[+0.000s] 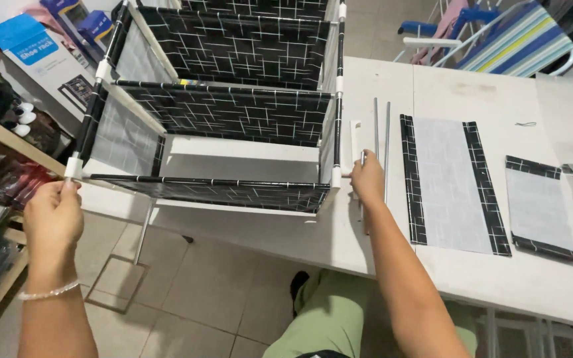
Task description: Assembling a modular storage shelf by connecting rods and fabric panels on a work table.
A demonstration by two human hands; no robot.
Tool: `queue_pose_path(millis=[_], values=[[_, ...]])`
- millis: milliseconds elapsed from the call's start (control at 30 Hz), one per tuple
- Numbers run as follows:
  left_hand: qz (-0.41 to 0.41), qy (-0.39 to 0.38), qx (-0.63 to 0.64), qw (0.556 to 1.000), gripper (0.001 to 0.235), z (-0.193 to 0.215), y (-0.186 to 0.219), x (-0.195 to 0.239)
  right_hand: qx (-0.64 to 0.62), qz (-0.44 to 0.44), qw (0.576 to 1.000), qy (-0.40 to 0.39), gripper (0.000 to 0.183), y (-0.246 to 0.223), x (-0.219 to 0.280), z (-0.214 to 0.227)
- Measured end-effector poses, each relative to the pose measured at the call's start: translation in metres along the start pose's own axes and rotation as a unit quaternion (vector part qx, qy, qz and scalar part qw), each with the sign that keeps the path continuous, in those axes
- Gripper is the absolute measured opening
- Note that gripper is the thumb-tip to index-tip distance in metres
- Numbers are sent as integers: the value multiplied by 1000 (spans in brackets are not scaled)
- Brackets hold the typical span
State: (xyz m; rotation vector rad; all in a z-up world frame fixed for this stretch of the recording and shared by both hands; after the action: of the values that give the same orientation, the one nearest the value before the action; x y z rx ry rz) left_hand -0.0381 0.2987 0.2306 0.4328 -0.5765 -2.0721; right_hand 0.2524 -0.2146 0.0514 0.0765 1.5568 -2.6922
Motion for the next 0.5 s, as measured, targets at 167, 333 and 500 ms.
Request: queue_pose_path(millis=[167,333,500], values=[[-6,-2,8,1000,30,-11,-25,-18,191,57,980,-27,45,-6,-1,17],[24,-51,127,990,23,-10,-21,-4,157,84,981,-80,44,-1,-20,2],[57,-111,233,964,19,-16,-40,3,-17,-19,999,-38,55,5,-13,24]])
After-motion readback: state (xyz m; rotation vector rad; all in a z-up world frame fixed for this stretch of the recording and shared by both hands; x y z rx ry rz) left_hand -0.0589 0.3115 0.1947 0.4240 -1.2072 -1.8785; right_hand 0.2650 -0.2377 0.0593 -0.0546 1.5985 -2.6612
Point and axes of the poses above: each hand's wrist, its own x-axis away from the middle knuckle, its own z-axis out of the back of the hand, y = z × x, the point moved 2 cm from there along -x, towards the middle knuckle, and after that the axes turned 13 degrees about z, right-handed, at the moved point
